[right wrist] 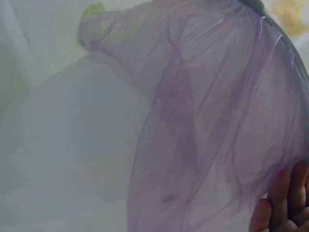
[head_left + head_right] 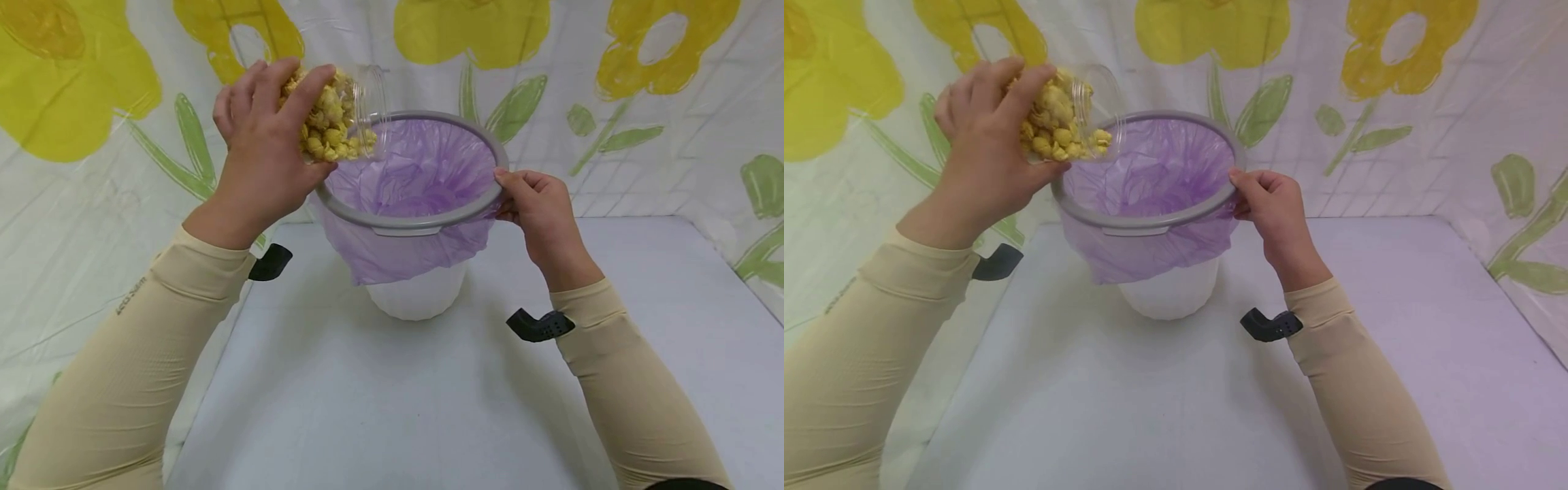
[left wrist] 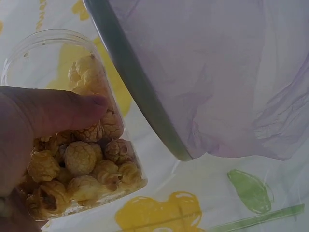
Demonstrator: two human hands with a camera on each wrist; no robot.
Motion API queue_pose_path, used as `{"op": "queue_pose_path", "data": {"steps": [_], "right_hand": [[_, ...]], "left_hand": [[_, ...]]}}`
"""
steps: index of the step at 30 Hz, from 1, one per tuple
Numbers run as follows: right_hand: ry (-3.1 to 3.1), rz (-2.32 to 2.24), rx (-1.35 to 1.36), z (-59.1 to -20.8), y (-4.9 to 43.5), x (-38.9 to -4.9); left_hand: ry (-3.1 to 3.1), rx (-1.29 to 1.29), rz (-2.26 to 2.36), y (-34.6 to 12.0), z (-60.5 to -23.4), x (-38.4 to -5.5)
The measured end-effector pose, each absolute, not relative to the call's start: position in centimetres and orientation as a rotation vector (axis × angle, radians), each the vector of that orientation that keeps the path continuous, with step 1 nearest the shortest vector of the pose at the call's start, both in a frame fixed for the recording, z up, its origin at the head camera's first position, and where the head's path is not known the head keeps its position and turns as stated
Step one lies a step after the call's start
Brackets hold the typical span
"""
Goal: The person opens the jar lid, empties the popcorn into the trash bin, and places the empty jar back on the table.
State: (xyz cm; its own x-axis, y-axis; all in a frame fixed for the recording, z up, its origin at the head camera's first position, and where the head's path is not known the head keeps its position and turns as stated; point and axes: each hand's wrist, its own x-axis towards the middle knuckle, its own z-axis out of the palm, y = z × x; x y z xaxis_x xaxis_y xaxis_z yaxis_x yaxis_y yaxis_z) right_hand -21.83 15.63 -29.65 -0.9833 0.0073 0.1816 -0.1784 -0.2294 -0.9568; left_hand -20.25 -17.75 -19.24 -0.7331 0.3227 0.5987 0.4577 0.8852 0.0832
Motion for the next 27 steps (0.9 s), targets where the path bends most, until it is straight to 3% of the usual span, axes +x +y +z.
{"op": "queue_pose_path", "data": {"steps": [27], "right_hand": [[-1.867, 2.356, 0.21, -29.82, 15.63, -21.88]], "left_hand": [[-2.394, -0.63, -0.2, -17.56, -19.55, -20.38]]}}
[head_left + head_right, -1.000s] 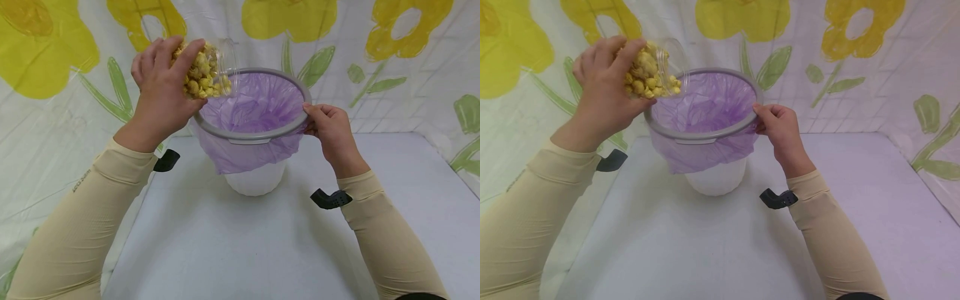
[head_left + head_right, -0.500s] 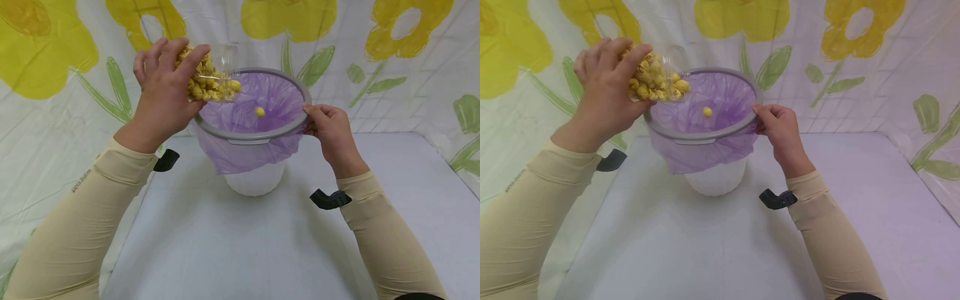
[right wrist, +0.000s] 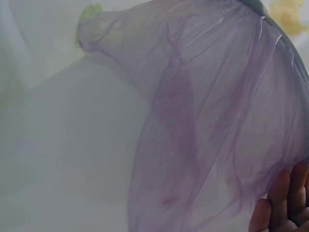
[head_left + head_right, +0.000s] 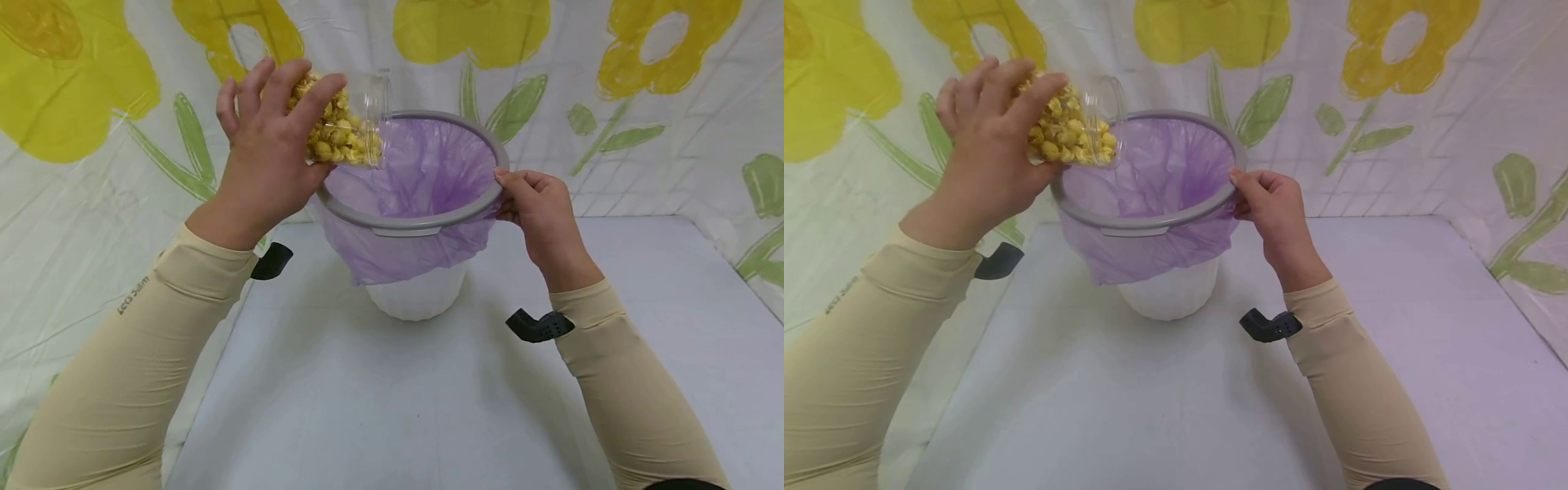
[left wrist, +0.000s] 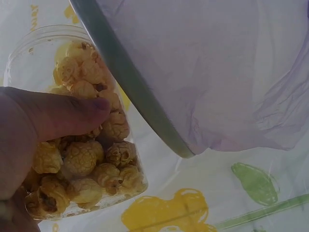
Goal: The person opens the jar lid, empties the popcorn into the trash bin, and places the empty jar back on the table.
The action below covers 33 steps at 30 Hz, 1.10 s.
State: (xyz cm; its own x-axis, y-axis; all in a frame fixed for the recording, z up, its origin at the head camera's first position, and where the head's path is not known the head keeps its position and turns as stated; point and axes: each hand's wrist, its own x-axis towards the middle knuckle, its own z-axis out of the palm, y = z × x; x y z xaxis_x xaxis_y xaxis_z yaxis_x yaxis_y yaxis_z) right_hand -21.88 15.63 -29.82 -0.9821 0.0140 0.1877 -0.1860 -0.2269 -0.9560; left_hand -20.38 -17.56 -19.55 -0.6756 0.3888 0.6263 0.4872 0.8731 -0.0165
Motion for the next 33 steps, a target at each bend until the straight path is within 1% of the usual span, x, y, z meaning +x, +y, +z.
{"op": "queue_pose_path", "data": {"steps": [33], "right_hand": [[-1.859, 2.359, 0.205, -29.83, 15.53, -21.96]], "left_hand": [[-2.371, -0.663, -0.135, -17.64, -19.65, -20.55]]}}
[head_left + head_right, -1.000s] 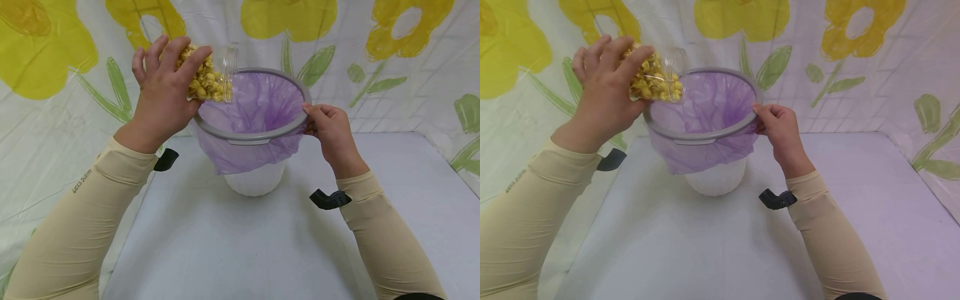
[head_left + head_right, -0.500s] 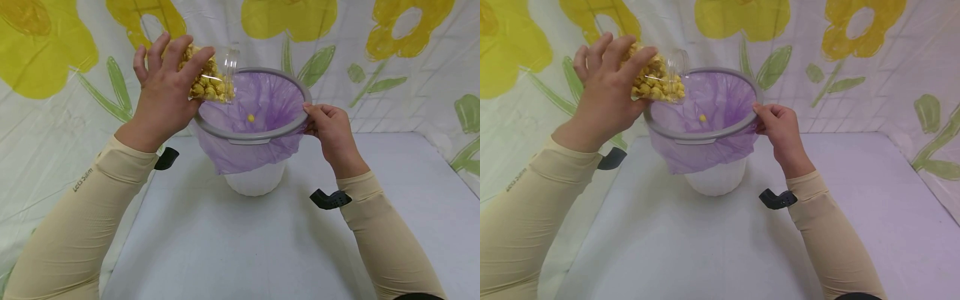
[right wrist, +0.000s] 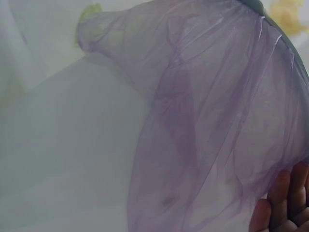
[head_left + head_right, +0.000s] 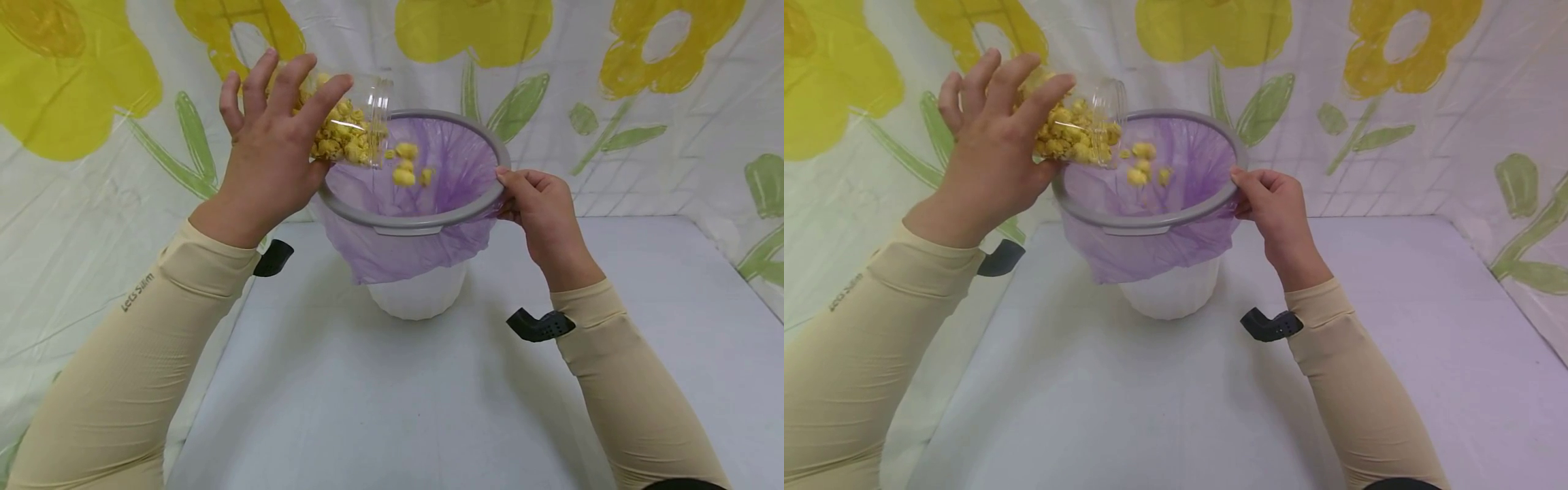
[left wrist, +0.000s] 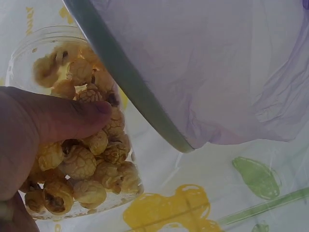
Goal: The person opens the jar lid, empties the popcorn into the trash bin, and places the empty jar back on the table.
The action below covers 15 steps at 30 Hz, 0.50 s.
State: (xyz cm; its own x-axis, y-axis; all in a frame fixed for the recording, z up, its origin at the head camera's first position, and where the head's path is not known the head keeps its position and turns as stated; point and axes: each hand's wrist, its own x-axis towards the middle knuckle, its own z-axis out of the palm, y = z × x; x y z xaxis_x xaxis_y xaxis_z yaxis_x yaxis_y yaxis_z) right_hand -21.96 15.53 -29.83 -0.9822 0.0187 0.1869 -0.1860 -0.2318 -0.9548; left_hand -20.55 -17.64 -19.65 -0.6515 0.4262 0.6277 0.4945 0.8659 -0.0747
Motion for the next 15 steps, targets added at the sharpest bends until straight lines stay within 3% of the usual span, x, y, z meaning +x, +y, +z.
{"op": "queue_pose_path", "data": {"steps": [15], "right_hand": [[-1.854, 2.36, 0.208, -29.9, 15.46, -21.87]], "left_hand": [[-2.358, -0.672, -0.145, -17.69, -19.75, -20.5]]}}
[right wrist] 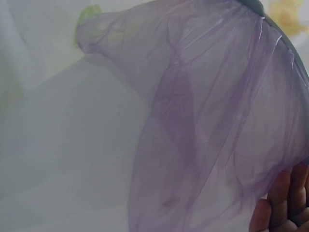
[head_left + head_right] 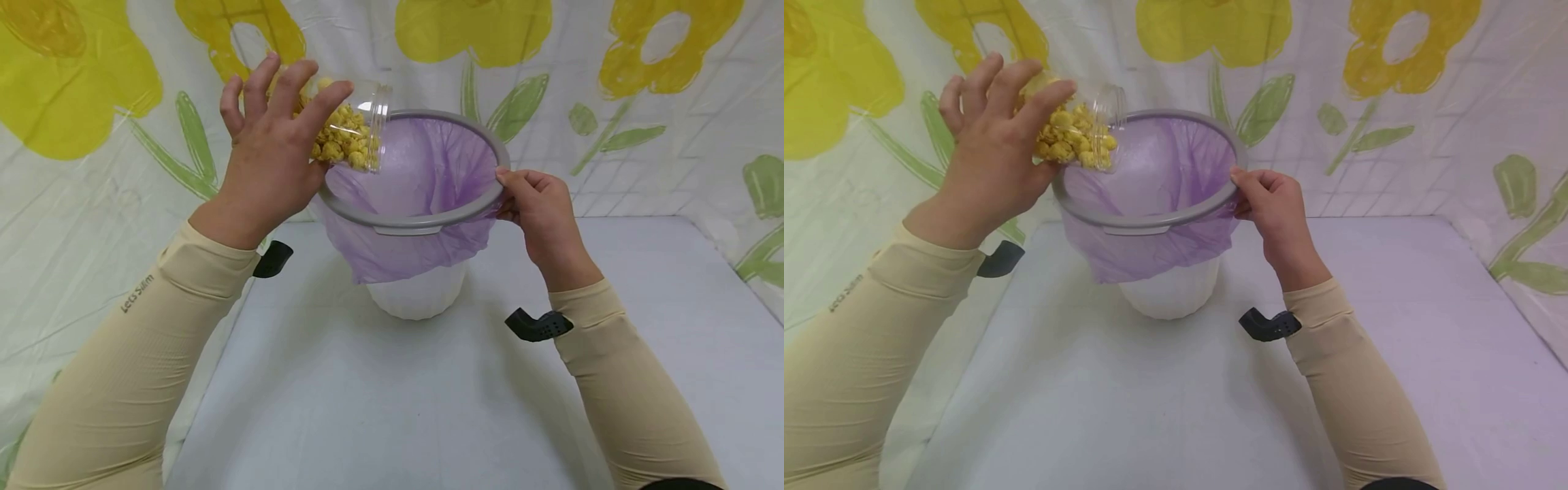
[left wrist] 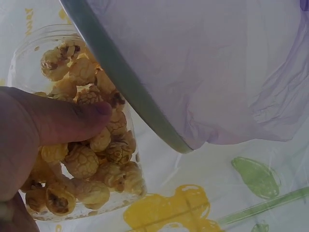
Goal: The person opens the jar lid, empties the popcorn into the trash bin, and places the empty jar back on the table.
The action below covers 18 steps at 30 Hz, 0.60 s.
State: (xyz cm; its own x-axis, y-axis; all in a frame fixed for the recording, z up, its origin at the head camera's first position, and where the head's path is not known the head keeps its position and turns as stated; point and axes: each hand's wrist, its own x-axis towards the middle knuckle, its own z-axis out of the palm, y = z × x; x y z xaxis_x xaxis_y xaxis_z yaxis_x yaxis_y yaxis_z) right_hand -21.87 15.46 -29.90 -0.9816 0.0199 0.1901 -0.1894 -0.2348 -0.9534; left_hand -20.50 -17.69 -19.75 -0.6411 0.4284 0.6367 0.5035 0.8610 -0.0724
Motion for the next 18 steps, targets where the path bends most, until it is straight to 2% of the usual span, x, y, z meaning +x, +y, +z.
{"op": "queue_pose_path", "data": {"steps": [18], "right_hand": [[-1.853, 2.36, 0.201, -29.91, 15.57, -21.87]], "left_hand": [[-2.382, -0.691, -0.109, -17.28, -19.84, -20.74]]}}
